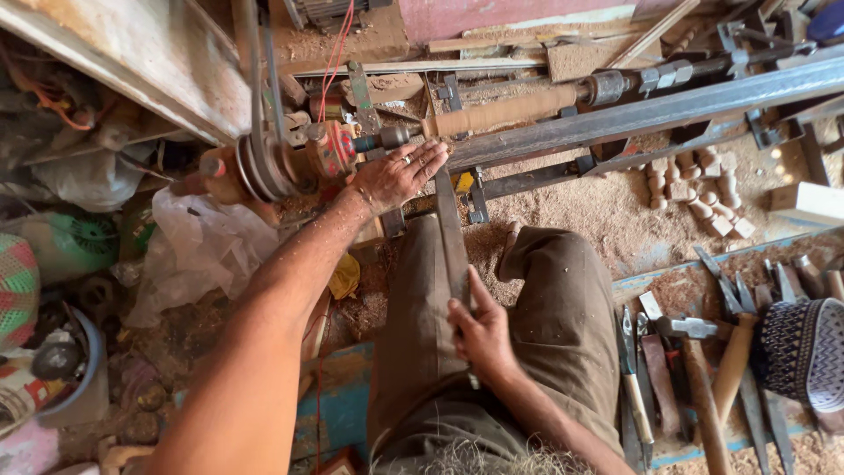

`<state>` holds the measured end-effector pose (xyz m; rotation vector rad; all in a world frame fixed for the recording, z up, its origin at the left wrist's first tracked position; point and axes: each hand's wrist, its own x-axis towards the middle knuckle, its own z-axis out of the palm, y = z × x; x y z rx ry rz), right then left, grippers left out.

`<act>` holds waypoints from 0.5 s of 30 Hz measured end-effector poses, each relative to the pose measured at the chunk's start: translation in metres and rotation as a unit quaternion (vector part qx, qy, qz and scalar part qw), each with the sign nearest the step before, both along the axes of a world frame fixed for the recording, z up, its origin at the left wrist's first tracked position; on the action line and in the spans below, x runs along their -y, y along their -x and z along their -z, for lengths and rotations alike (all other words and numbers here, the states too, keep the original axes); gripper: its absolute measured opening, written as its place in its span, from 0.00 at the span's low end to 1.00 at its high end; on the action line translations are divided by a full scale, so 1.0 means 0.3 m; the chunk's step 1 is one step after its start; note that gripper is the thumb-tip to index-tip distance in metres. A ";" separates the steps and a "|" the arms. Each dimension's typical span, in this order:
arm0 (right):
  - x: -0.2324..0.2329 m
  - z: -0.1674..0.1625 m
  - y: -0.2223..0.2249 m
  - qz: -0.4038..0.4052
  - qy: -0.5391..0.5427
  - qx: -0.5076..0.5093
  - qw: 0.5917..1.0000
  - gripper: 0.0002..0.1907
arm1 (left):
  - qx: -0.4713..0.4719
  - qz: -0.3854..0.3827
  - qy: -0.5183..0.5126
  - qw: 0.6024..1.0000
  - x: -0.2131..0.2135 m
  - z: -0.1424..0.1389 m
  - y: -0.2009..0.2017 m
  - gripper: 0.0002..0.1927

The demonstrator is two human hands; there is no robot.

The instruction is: The person operates a wood lathe to shape a cylindrical wooden piece. They use a chisel to carve the spinning wood, then remove the piece to inspect it. The person reattaches the wood to the lathe and continues shaping it with a chisel and a file.

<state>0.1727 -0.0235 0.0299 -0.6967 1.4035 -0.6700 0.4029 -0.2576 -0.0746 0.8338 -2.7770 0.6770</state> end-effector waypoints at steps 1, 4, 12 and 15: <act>-0.007 -0.011 0.038 0.007 -0.006 0.011 1.000 0.38 | -0.010 0.016 0.006 1.000 0.002 -0.006 -0.006 0.31; -0.064 -0.044 0.205 0.014 -0.023 0.010 1.000 0.37 | -0.052 0.059 0.004 0.997 -0.004 -0.048 -0.018 0.33; -0.380 0.008 0.703 0.113 0.029 -0.164 0.980 0.41 | -0.359 -0.215 -0.259 0.870 -0.411 0.009 0.319 0.18; -0.490 0.105 0.828 0.069 0.147 -0.371 0.914 0.40 | -0.406 -0.273 -0.363 0.793 -0.518 0.092 0.418 0.11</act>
